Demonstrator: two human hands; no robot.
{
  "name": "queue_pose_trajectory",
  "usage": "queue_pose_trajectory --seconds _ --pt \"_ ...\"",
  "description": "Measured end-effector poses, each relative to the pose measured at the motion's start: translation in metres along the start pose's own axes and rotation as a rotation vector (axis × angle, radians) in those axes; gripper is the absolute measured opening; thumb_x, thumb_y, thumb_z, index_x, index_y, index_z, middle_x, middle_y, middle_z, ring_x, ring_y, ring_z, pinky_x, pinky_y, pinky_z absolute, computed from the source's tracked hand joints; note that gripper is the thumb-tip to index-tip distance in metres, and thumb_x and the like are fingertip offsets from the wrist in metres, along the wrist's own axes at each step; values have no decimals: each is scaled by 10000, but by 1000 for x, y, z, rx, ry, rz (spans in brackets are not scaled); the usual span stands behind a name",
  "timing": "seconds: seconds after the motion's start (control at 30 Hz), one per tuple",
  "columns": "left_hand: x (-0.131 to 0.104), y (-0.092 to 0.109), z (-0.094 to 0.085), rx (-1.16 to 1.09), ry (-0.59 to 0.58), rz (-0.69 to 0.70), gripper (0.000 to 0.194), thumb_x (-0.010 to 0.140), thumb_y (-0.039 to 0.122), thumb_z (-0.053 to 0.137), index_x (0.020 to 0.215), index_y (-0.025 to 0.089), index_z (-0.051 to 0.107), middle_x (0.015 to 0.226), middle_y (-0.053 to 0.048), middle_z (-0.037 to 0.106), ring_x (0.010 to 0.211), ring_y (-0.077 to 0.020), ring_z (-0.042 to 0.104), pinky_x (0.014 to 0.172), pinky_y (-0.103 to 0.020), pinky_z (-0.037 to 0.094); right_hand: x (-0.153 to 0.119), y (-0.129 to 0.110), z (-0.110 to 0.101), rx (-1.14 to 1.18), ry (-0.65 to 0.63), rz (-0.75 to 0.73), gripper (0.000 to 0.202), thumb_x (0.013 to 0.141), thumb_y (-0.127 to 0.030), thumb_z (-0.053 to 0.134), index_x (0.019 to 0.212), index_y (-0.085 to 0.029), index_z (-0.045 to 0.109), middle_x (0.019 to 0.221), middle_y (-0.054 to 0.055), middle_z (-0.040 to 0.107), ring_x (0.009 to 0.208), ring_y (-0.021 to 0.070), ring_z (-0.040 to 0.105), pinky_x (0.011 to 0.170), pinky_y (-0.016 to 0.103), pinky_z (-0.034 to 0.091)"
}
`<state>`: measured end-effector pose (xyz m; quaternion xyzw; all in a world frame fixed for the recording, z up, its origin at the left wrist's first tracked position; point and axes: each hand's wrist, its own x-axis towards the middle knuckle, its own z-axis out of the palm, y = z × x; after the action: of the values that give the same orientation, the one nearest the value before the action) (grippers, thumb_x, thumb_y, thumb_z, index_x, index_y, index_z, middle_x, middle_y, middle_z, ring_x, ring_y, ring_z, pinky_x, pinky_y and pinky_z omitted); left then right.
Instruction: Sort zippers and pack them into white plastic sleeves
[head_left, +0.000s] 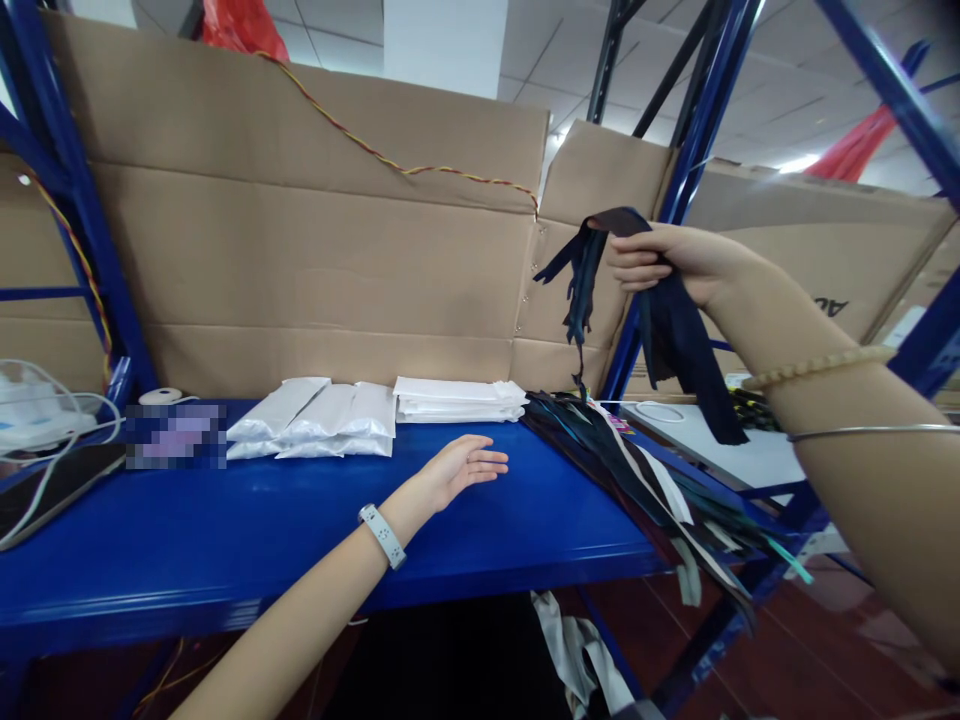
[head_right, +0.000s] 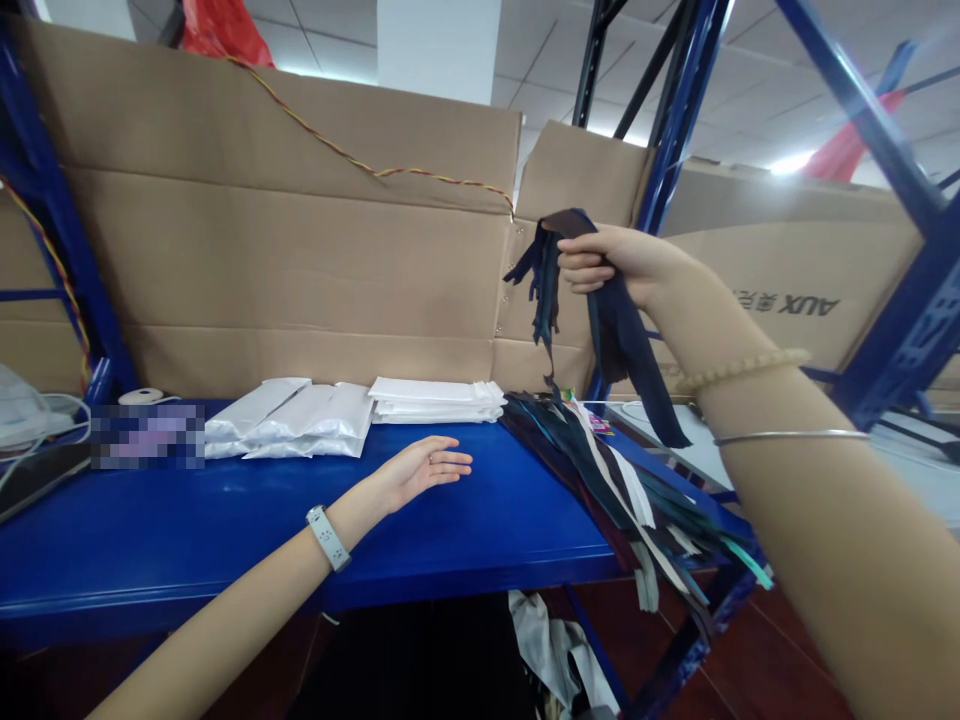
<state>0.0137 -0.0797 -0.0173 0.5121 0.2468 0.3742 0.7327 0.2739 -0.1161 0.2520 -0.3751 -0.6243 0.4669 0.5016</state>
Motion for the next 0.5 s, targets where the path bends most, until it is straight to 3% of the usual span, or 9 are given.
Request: queue_pose_trajectory --seconds 0.1,0.27,0.4,0.5 --pt "0 -4 -2 12 -17 23 336 804 319 621 1081 148 538 1090 -179 651 965 -256 654 955 -433 446 -1 -17 12 -90 -177 -16 304 933 -103 348 645 -180 291 558 -112 191 395 -43 178 449 118 169" --pt "2 -7 1 69 -50 116 413 763 234 667 1153 195 538 1232 -158 576 1100 -249 580 987 -419 414 3 -38 40 -250 -337 -133 297 941 -92 310 656 -171 285 582 -97 154 391 -68 245 480 102 153" --pt "15 3 21 170 12 116 525 725 258 708 1211 225 514 1387 -143 440 1266 -259 427 1047 -416 326 14 -48 69 -343 -433 -157 296 937 -52 277 665 -170 268 605 -88 138 399 -81 281 519 94 164" --pt "35 12 45 160 21 148 714 693 291 740 1325 272 408 1479 -115 310 1348 -251 303 1085 -409 249 26 -50 92 -383 -488 -170 302 936 -37 224 666 -167 259 619 -83 128 400 -87 291 542 91 177"
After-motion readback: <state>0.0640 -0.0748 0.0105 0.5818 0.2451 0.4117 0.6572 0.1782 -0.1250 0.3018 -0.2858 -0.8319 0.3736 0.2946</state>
